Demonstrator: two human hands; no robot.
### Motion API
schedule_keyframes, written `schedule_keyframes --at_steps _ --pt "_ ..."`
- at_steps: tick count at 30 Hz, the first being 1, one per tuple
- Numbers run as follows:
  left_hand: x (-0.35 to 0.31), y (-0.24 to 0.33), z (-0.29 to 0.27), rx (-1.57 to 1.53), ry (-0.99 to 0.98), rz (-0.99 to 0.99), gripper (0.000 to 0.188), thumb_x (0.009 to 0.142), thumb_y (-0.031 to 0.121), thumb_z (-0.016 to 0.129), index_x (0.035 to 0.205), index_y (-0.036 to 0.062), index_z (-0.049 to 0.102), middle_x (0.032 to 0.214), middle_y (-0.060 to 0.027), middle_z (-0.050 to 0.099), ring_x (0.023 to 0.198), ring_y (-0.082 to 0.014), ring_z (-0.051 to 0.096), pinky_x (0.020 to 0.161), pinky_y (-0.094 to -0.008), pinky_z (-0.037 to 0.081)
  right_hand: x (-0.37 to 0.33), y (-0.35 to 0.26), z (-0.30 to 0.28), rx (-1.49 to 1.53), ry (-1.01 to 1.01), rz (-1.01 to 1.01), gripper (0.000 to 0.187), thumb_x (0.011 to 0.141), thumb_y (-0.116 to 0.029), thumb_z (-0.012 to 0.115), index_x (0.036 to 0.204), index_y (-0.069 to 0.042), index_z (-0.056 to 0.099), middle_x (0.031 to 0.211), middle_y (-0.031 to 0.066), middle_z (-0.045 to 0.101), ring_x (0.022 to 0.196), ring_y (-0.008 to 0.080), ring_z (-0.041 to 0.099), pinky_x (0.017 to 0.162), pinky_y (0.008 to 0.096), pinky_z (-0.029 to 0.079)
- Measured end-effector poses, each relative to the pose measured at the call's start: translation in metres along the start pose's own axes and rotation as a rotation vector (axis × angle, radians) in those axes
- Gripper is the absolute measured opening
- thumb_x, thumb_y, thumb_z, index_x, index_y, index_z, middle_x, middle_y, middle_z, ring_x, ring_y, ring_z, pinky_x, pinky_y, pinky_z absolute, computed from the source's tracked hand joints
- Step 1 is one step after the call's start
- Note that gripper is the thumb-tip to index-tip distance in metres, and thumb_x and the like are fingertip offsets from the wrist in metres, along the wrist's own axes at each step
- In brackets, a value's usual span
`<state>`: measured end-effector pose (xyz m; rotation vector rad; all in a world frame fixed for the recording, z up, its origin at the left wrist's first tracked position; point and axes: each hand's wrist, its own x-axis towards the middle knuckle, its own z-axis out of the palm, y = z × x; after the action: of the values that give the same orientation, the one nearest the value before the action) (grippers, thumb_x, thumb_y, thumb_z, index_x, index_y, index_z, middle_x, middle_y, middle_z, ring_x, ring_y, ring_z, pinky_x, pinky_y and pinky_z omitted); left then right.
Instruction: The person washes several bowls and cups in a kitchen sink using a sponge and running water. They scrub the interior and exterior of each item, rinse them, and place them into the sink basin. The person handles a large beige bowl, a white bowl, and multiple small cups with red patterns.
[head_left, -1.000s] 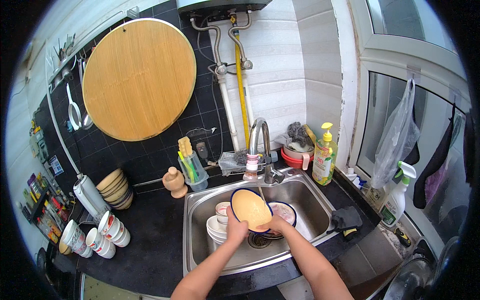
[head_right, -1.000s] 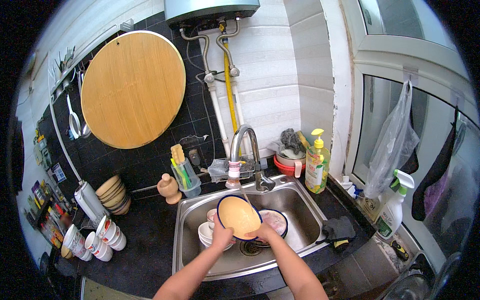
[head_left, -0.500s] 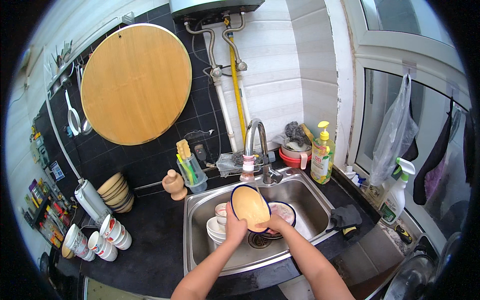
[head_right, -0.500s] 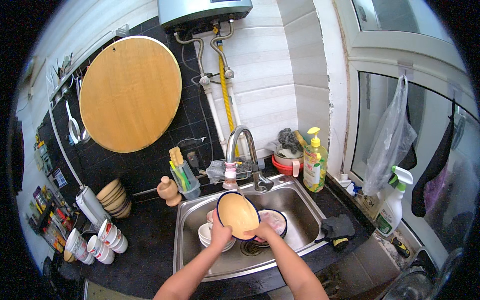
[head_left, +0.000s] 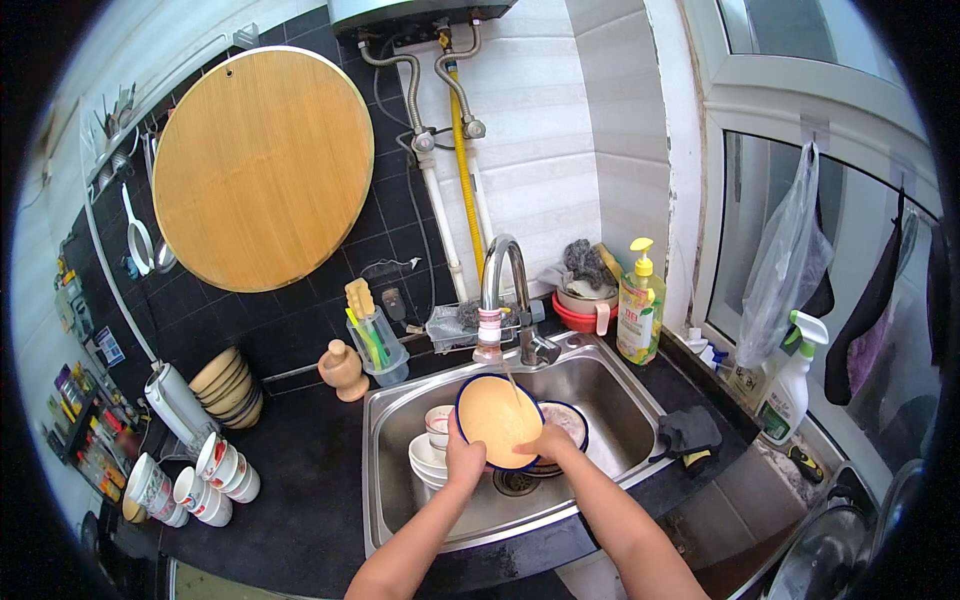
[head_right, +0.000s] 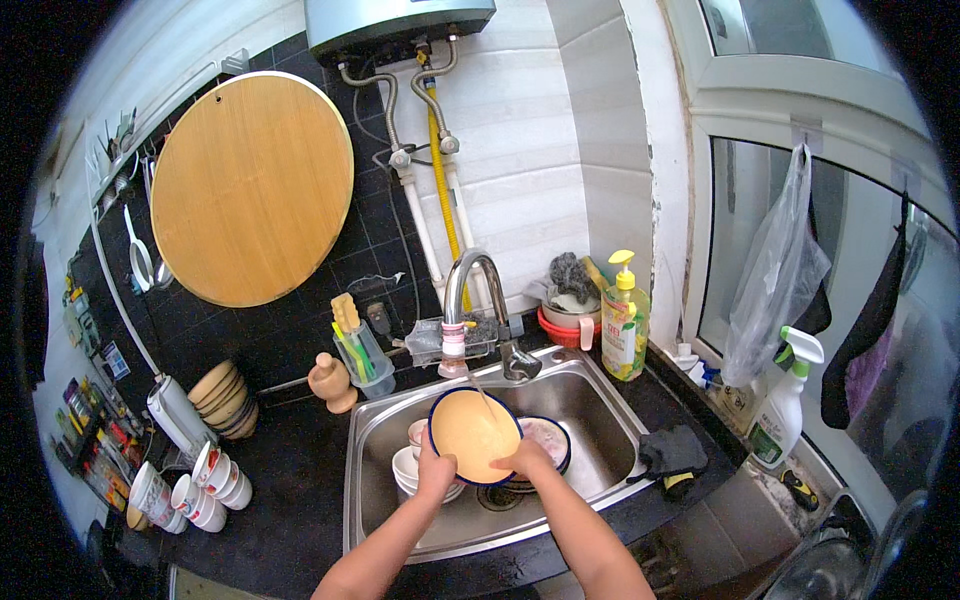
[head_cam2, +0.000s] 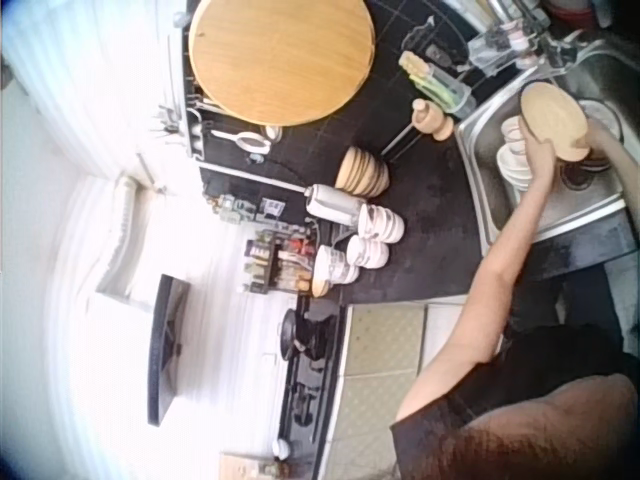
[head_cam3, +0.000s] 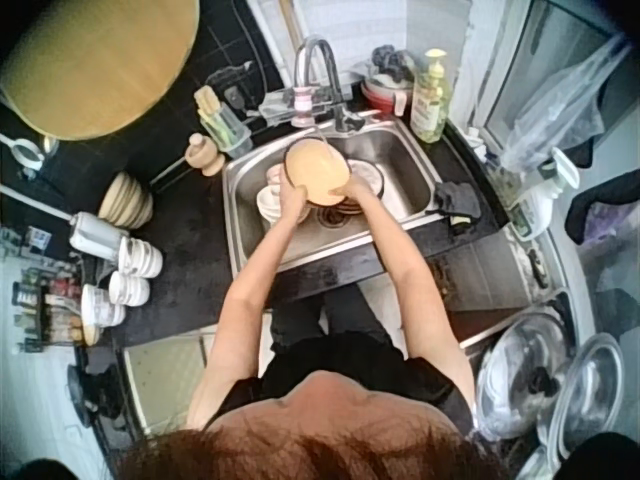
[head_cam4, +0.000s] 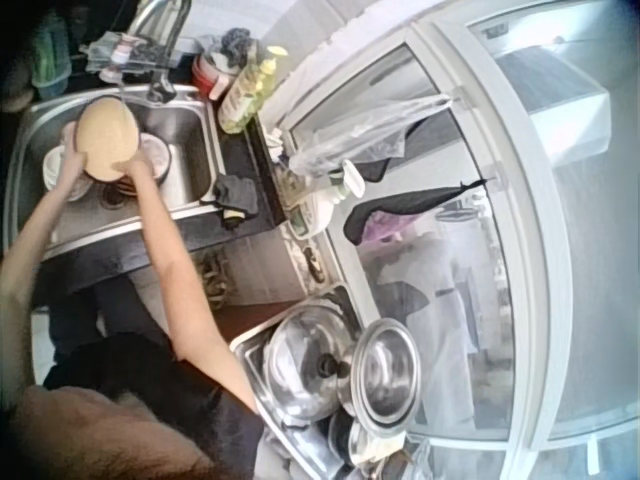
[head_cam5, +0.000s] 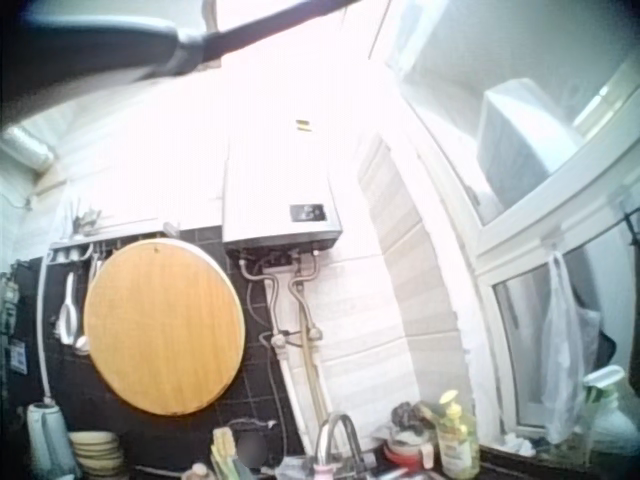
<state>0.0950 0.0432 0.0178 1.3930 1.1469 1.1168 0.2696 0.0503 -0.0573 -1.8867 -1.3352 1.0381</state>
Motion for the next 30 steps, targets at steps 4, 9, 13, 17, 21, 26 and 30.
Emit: schedule_keyframes --at_steps 4,9,13,17,21,26,30 --pt "0.003 0.019 -0.008 -0.068 -0.150 -0.184 0.070 0.061 -0.007 0.036 0.129 0.0108 0.030 0.110 -0.0180 0.052 0.084 -0.0324 0.061 0.044 -0.0419 0.054 0.007 0.007 -0.008 -0.335 0.432 0.002 0.040 0.078 -0.039 0.056 0.094 -0.003 0.062 0.085 0.0148 0.065 0.079 0.0277 0.063 0.070 0.0387 0.049" --pt "0.020 -0.028 -0.016 -0.278 -0.288 -0.363 0.068 0.056 0.002 0.044 0.123 0.0056 0.035 0.097 -0.0176 0.054 0.071 -0.0329 0.060 0.046 -0.0447 0.054 -0.005 0.001 -0.015 -0.527 0.587 -0.226 0.032 0.083 -0.022 0.047 0.107 -0.002 0.056 0.085 0.0165 0.061 0.082 0.0285 0.060 0.072 0.0404 0.047" --pt "0.021 -0.052 -0.006 -0.331 -0.320 -0.402 0.062 0.055 0.004 0.043 0.117 0.0017 0.040 0.094 -0.0178 0.054 0.070 -0.0348 0.059 0.047 -0.0458 0.054 -0.010 -0.001 -0.017 -0.764 0.419 -0.264 0.049 0.083 -0.014 0.039 0.131 -0.007 0.033 0.126 0.0164 0.043 0.114 0.0306 0.044 0.095 0.0453 0.033" --pt "0.029 -0.083 -0.006 -0.430 -0.398 -0.413 0.060 0.056 0.004 0.043 0.115 0.0010 0.040 0.091 -0.0170 0.054 0.069 -0.0332 0.059 0.048 -0.0479 0.053 -0.017 -0.026 -0.003 -1.008 0.445 -0.557 0.050 0.084 -0.014 0.038 0.134 -0.014 0.029 0.136 0.0159 0.031 0.125 0.0342 0.031 0.101 0.0476 0.024" --pt "0.030 -0.085 -0.007 -0.430 -0.374 -0.422 0.056 0.057 0.006 0.043 0.113 0.0007 0.041 0.088 -0.0155 0.053 0.070 -0.0312 0.059 0.049 -0.0487 0.053 -0.021 -0.048 0.013 -0.836 0.133 -1.017 0.049 0.081 -0.015 0.047 0.129 -0.015 0.038 0.134 0.0116 0.035 0.126 0.0327 0.030 0.101 0.0491 0.024" --pt "0.020 -0.062 -0.006 -0.392 -0.343 -0.372 0.052 0.054 0.008 0.043 0.106 0.0023 0.049 0.081 -0.0087 0.056 0.064 -0.0198 0.057 0.047 -0.0325 0.048 -0.012 -0.065 0.003 -0.804 0.095 -0.838 0.052 0.070 -0.018 0.063 0.119 -0.012 0.047 0.124 0.0118 0.046 0.120 0.0285 0.039 0.100 0.0436 0.028" --pt "0.023 -0.062 -0.007 -0.367 -0.231 -0.245 0.053 0.056 0.004 0.041 0.108 0.0013 0.050 0.084 -0.0092 0.057 0.067 -0.0193 0.057 0.048 -0.0325 0.048 -0.010 -0.040 -0.032 -0.663 0.339 -0.363 0.047 0.072 -0.023 0.064 0.113 -0.004 0.049 0.110 0.0165 0.056 0.103 0.0305 0.053 0.088 0.0369 0.042"
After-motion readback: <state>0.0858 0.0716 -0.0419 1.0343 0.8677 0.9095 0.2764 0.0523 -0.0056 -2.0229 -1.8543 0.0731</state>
